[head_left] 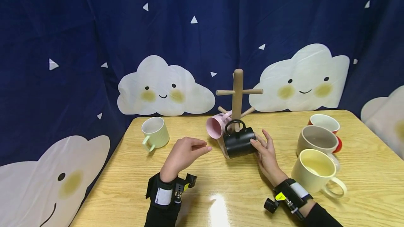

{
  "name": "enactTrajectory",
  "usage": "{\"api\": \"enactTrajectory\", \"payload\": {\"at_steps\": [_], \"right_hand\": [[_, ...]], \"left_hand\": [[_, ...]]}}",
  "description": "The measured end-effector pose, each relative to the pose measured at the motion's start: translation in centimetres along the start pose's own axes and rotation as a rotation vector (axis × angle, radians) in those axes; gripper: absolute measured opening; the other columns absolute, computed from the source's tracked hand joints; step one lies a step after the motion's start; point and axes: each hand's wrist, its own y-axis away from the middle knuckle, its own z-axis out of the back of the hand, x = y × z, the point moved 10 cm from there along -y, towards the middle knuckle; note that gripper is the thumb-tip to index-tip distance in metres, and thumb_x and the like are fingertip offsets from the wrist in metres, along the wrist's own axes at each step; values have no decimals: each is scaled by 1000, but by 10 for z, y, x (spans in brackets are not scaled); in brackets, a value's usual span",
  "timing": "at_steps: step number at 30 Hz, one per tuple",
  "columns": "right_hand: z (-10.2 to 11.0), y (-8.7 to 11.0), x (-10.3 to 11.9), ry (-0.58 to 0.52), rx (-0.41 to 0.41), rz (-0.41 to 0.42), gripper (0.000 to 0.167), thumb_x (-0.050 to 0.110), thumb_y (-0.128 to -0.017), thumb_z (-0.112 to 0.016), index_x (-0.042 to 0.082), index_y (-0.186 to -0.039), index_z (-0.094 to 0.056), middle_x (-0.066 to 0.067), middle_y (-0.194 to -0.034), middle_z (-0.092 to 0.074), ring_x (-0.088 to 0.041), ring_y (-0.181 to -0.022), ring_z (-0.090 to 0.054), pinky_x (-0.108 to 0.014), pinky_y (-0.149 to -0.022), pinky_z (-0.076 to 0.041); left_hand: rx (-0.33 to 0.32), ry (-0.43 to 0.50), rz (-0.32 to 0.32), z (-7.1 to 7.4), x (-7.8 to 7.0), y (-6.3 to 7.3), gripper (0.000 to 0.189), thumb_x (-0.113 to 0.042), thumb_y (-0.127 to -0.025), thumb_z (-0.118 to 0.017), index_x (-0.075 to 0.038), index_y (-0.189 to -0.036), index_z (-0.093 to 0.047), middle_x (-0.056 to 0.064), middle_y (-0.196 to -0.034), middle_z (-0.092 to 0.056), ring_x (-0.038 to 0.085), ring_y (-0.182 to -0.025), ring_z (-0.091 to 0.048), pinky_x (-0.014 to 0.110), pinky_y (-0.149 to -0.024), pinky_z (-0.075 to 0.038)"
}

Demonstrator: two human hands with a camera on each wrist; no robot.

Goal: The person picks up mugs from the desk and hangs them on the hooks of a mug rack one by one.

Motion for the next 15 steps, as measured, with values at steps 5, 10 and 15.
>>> {"api": "enactTrajectory", "payload": {"at_steps": [5,10,15], "right_hand": [[0,1,11,66,-22,51,66,16,-93,-52,12,-145,-12,-3,-135,-35,0,-113,-47,-11,-89,-42],[-1,10,49,210,-138,244,53,9,-91,-55,5,-137,-30,-2,-132,-40,-14,-129,-35,-28,-110,-27],[-16,30,97,311,-156,394,38,0,-86,-60,2,-122,-47,6,-119,-50,-8,-122,-42,-22,-105,-31]], "left_hand": [[5,0,5,-1,1,0,36,-37,-84,-64,-6,-102,-71,8,-101,-70,16,-88,-67,31,-76,-53],[-2,-3,-2,0,0,0,35,-36,-84,-64,-6,-102,-71,8,-101,-70,16,-88,-68,31,-76,-53],[-21,-7,7,4,0,2,34,-34,-84,-65,-6,-102,-71,8,-102,-70,17,-88,-68,32,-77,-53]]}}
